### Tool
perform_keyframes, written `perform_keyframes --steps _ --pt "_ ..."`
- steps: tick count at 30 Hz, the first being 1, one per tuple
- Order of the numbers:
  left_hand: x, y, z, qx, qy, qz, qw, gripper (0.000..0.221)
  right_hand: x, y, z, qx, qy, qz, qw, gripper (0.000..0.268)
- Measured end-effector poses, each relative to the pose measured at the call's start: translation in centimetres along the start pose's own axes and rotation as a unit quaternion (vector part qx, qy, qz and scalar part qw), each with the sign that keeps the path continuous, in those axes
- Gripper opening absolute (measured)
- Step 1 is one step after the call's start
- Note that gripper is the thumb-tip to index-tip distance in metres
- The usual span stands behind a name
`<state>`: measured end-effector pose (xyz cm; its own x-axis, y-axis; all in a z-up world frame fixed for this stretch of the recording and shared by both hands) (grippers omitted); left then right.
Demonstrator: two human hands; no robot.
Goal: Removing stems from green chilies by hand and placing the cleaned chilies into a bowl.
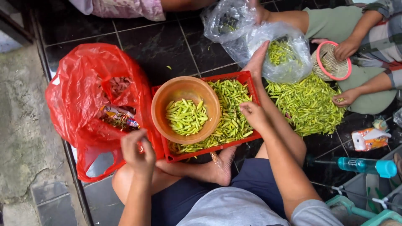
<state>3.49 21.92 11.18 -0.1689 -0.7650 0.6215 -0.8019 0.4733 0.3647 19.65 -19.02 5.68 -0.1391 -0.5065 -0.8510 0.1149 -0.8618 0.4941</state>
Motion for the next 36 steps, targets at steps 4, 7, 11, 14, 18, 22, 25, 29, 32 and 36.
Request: perform_keyframes --steps 4,7,11,14,18,22,25,29,32,36 --pt "5.8 -4.0 4.9 -0.176 0.019 0.083 0.981 0.029 3.4 -1.0 0.7 0.030 0.039 0.095 0.994 0.021" --pt "10.9 -8.4 9.6 -0.355 -0.037 0.052 0.933 0.019 4.7 -2.2 -0.4 0.011 0.009 0.134 0.991 0.035" --pt "11.9 -14.1 16.0 -0.440 -0.097 -0.161 0.878 0.058 7.7 -3.5 -3.0 -0.002 -0.027 0.112 0.993 0.035" --pt "11.6 -15.9 18.8 -0.446 -0.107 -0.237 0.856 0.062 9.4 -3.2 -4.2 -0.010 -0.046 0.084 0.995 0.037" --pt "11.8 -16.0 20.0 -0.416 -0.135 -0.257 0.862 0.052 7.6 -2.5 -2.8 -0.017 -0.023 -0.152 0.988 0.030" --pt "12.1 -14.9 20.6 -0.403 -0.156 -0.251 0.866 0.048 4.1 -0.3 0.4 -0.026 -0.047 -0.264 0.963 0.030" --pt "12.2 -14.4 21.0 -0.373 -0.183 -0.231 0.880 0.042 3.9 0.3 1.1 -0.101 -0.073 -0.365 0.922 0.010" --pt "12.9 -13.8 18.9 -0.429 -0.113 -0.171 0.880 0.034 2.6 0.8 2.7 -0.149 -0.079 -0.431 0.887 0.006" --pt "14.7 -12.3 15.7 -0.473 0.047 -0.041 0.879 0.030 2.2 0.6 4.3 -0.161 -0.088 -0.441 0.879 0.008" --pt "17.1 -11.8 10.2 -0.465 0.235 0.151 0.840 0.033 1.6 0.0 5.3 -0.182 -0.044 -0.435 0.881 0.013"
Point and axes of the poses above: each hand's wrist, its own z-axis away from the middle knuckle, its own y-axis out of the back of the hand, x = y × z, the point moved 4 cm from there along -z, towards the middle knuckle, and after that the axes turned 15 degrees about -z, right-handed, at the moved point
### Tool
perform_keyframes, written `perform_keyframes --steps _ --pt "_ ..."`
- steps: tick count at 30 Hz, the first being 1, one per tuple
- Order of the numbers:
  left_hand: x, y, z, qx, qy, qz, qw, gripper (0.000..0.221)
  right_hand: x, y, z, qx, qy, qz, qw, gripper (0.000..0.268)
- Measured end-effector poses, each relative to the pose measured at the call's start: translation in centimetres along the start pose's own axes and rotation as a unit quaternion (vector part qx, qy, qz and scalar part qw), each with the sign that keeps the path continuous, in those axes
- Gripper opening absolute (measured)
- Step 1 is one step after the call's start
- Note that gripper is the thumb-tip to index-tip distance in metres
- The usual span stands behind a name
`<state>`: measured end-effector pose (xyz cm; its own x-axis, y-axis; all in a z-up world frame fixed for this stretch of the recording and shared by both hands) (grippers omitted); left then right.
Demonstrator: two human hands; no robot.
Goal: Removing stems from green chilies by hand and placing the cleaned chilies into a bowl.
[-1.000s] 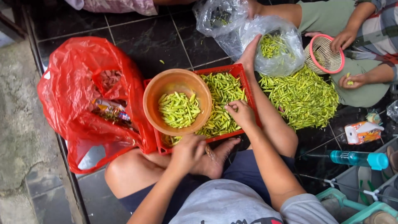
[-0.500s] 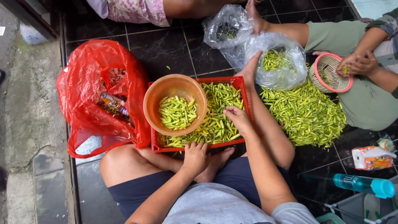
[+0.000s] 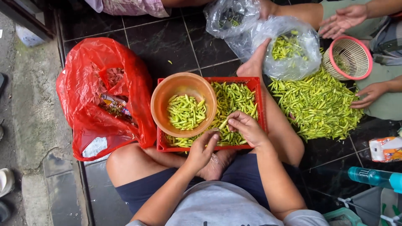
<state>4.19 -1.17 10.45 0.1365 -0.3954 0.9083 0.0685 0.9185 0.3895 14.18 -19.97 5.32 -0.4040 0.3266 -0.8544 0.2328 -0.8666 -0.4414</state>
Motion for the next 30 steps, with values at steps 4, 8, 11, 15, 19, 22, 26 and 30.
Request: perform_keyframes --steps 4,8,11,15,19,22,26,30 --pt "-4.0 -2.8 -1.8 -0.034 0.115 0.296 0.947 0.037 0.3 -1.1 0.6 -0.008 0.012 0.005 1.000 0.015" --pt "-5.0 -3.4 -1.4 -0.027 0.162 0.339 0.926 0.018 -0.3 -2.4 1.7 -0.020 0.036 0.009 0.999 0.014" --pt "-5.4 -3.8 -1.0 -0.018 0.168 0.346 0.923 0.018 -0.1 -2.8 2.7 -0.018 0.037 0.009 0.999 0.015" --pt "-6.6 -4.8 -0.9 -0.008 0.150 0.312 0.938 0.020 -0.6 -5.3 4.1 -0.034 0.018 0.018 0.999 0.021" --pt "-7.0 -5.3 -0.7 -0.018 0.147 0.300 0.942 0.022 -0.7 -3.0 2.1 -0.003 -0.028 -0.040 0.999 0.018" --pt "-7.3 -4.3 0.6 -0.016 0.154 0.282 0.947 0.022 -1.7 -0.3 -0.7 0.032 -0.082 -0.040 0.995 0.028" --pt "-10.1 -3.7 2.9 -0.065 0.183 0.309 0.931 0.025 -3.0 1.8 -5.5 0.052 -0.117 -0.108 0.986 0.042" --pt "-11.8 -3.2 4.8 -0.067 0.245 0.285 0.924 0.025 -4.9 1.7 -10.3 0.082 -0.160 -0.066 0.982 0.036"
Point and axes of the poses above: each hand's wrist, its own z-axis away from the middle knuckle, its own y-axis out of the back of the hand, x = y × z, the point moved 4 cm from there along -z, towards the middle knuckle, and after that the axes turned 15 degrees about -z, right-handed, at the moved point
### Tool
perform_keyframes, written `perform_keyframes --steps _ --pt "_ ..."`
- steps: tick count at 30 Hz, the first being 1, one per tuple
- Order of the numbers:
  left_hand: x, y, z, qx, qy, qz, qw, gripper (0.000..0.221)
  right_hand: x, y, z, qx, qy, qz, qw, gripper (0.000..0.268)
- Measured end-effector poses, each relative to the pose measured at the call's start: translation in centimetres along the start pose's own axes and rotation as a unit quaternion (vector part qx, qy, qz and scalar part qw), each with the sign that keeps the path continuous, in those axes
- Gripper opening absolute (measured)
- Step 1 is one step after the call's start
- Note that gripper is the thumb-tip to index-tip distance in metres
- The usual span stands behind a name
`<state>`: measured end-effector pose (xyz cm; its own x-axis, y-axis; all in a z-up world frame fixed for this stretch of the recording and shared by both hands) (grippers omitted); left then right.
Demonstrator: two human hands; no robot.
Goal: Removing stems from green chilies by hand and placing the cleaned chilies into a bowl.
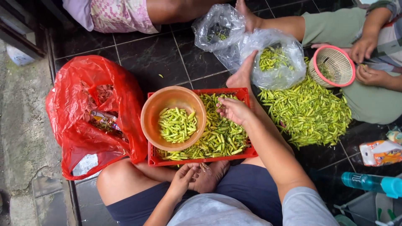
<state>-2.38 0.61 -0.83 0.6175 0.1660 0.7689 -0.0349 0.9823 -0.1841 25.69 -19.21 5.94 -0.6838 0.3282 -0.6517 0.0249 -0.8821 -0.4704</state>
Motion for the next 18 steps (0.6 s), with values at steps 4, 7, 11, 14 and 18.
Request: perform_keyframes --steps 4,7,11,14,18 --pt "-1.8 0.7 -0.5 -0.006 0.025 0.019 0.999 0.025 -4.5 -5.0 0.8 0.006 -0.003 0.019 1.000 0.017" --pt "-0.5 0.8 0.0 -0.021 0.015 0.004 1.000 0.024 -8.8 -6.8 2.7 0.042 0.229 -0.007 0.972 0.129" --pt "3.2 2.6 1.1 -0.018 -0.078 0.001 0.997 0.026 -5.4 1.8 -2.3 0.040 0.118 0.025 0.992 0.032" --pt "4.5 4.7 0.9 0.012 -0.131 0.011 0.991 0.027 -4.7 4.9 -2.3 0.107 0.114 0.100 0.983 0.032" --pt "4.3 5.2 0.3 0.052 -0.123 -0.003 0.991 0.027 -6.5 2.4 -0.3 0.171 0.075 0.241 0.952 0.039"
Point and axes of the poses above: each hand's wrist, its own z-axis away from the middle knuckle, its own y-axis out of the back of the hand, x = y × z, the point moved 4 cm from there along -z, towards the middle knuckle, and after that the axes turned 15 degrees about -z, right-handed, at the moved point
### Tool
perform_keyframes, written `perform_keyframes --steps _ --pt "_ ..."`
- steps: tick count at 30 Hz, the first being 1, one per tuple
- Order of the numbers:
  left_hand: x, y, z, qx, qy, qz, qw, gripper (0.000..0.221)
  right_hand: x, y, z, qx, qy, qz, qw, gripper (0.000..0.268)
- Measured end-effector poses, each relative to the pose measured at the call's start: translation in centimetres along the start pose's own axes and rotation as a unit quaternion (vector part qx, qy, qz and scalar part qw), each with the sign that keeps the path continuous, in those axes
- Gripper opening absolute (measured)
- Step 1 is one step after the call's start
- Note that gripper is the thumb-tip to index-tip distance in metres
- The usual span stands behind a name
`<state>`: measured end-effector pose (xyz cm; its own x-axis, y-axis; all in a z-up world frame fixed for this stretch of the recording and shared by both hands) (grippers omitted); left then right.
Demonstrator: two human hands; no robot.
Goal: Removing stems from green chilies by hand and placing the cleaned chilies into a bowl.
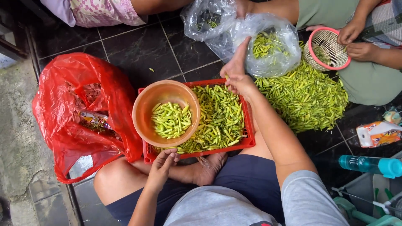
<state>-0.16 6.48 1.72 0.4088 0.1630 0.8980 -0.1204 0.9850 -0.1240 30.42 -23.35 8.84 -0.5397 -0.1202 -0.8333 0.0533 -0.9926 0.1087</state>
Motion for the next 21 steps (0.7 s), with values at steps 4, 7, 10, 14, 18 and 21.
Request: perform_keyframes --steps 4,7,10,14,18,21 --pt "0.9 -2.7 0.8 -0.021 -0.005 -0.010 1.000 0.026 -3.9 -1.7 1.9 0.010 0.081 0.009 0.997 0.044" --pt "-0.1 -3.5 1.2 -0.031 -0.009 0.005 0.999 0.024 -3.9 -2.9 1.9 -0.044 0.318 -0.030 0.946 0.134" --pt "-1.6 -3.1 1.3 -0.045 0.007 0.008 0.999 0.024 3.6 -3.0 -0.7 -0.027 0.103 0.222 0.969 0.036" --pt "-2.3 -2.8 1.4 -0.046 -0.003 -0.006 0.999 0.021 4.6 -5.9 3.6 -0.056 0.106 0.425 0.897 0.031" --pt "-2.8 -3.8 1.2 -0.053 -0.013 -0.016 0.998 0.021 5.9 -7.0 5.3 -0.046 0.033 0.454 0.889 0.041" --pt "-2.8 -4.5 1.2 -0.065 -0.016 -0.063 0.996 0.024 7.0 -6.5 5.1 -0.038 0.027 0.497 0.866 0.043"
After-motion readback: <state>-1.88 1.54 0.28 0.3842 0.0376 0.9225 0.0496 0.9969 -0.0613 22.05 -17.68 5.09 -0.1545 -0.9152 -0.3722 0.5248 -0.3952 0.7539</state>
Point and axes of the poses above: each hand's wrist, its own z-axis away from the middle knuckle, its own y-axis out of the back of the hand, x = y × z, the point moved 4 cm from there along -z, towards the middle knuckle, and after that the axes turned 15 degrees about -z, right-handed, at the moved point
